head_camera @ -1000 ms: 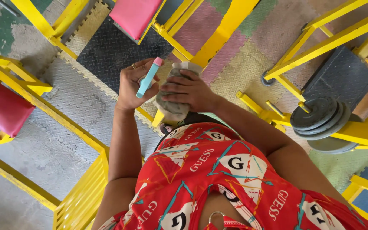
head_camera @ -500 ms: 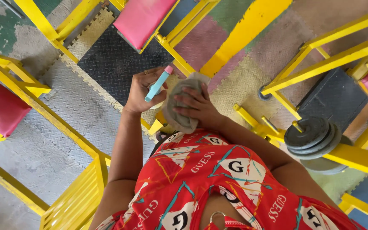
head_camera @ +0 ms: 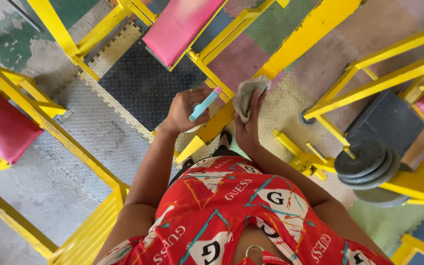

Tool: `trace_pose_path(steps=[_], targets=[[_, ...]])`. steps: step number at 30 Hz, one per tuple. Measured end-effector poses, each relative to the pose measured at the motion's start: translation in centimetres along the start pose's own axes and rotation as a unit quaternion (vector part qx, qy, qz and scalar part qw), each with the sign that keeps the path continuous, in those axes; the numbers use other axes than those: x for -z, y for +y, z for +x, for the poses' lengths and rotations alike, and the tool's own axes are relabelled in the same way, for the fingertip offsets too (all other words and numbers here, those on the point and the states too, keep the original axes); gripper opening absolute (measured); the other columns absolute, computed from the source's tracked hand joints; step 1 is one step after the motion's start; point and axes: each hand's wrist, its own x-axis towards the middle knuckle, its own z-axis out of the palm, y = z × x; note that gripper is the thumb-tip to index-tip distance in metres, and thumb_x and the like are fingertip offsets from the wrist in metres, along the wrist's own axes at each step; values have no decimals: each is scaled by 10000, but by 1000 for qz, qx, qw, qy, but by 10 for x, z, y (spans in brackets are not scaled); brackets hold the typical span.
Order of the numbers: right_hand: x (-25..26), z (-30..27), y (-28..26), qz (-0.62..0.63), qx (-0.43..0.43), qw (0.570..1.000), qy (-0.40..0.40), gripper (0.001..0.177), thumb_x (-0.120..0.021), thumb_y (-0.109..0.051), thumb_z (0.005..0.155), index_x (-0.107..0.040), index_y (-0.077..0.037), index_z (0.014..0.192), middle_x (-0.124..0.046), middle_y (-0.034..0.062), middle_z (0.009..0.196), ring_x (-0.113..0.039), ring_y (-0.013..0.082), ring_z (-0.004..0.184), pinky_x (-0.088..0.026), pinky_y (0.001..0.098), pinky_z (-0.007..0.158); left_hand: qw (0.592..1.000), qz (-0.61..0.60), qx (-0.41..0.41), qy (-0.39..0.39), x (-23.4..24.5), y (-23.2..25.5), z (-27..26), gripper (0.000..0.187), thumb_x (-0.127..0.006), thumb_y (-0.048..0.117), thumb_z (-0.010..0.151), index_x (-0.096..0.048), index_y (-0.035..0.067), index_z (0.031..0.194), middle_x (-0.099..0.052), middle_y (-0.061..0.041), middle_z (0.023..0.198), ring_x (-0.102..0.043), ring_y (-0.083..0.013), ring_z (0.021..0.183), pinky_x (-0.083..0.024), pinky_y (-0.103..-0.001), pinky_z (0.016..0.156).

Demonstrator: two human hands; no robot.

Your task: Cleaning yellow metal frames of gym equipment using a spray bottle and a cloth.

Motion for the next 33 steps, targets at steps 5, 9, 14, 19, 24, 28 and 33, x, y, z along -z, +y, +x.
trace_pose_path(steps=[5, 9, 14, 19, 24, 28, 33], targets=[[-23, -33, -29, -17, -18, 999, -46, 817, -532, -69, 1084, 14, -105, 1691, 181, 260, 1730, 111, 458, 1635, -74, 533, 1328, 999, -16, 32, 0, 4, -3, -11, 483, -722, 72, 743, -735, 27, 1224, -740, -151, 986, -745, -313, 904, -590, -376, 876], [-30, -12, 25, -53, -36, 997, 40, 749, -554, -45, 1095, -124, -129, 1703, 84, 241, 1757, 4, 426, 1661, -134, 509, 1357, 999, 7, 10, 34, -2, -12, -25, 492, -747, 95, 715, -736, 62, 1206, -731, -207, 1216, -750, -337, 1063, -594, -371, 890], [-31, 9, 24, -23, -38, 994, 102, 729, -607, -3, 1093, -240, -177, 1698, 59, 182, 1777, -41, 399, 1677, -233, 491, 1363, 998, 46, 8, 41, -3, -13, -33, 545, -763, 105, 728, -725, 78, 1271, -723, -205, 1243, -742, -337, 1092, -599, -382, 916], [-67, -37, -31, -70, -44, 993, 89, 753, -651, -42, 1032, -275, -177, 1670, 83, 202, 1738, -12, 442, 1626, -251, 524, 1324, 998, -16, 42, 34, -5, -18, -38, 592, -783, 114, 708, -690, 72, 1291, -722, -184, 1221, -767, -294, 1063, -611, -352, 877], [-69, -52, -49, -204, 32, 978, 31, 735, -627, -60, 1028, -296, -173, 1674, -90, 172, 1769, -66, 477, 1646, -139, 568, 1370, 998, 6, -21, 63, -13, -40, -46, 533, -834, 86, 722, -714, 68, 1240, -734, -169, 1239, -765, -285, 1096, -623, -351, 910], [-39, -3, 33, -244, 64, 966, 48, 674, -665, -98, 1069, -350, -184, 1659, -147, 148, 1748, -99, 473, 1620, -110, 588, 1353, 997, 21, 17, 67, -11, -18, -58, 578, -777, 60, 721, -722, 66, 1296, -753, -169, 1216, -766, -270, 1065, -612, -348, 882], [-19, 32, 59, -192, 19, 979, 60, 651, -629, -81, 1032, -411, -164, 1640, -176, 135, 1735, -108, 515, 1607, -199, 587, 1344, 987, -15, 106, 121, -16, -14, -68, 611, -772, 100, 704, -676, 60, 1306, -760, -148, 1185, -785, -195, 890, -605, -316, 823]])
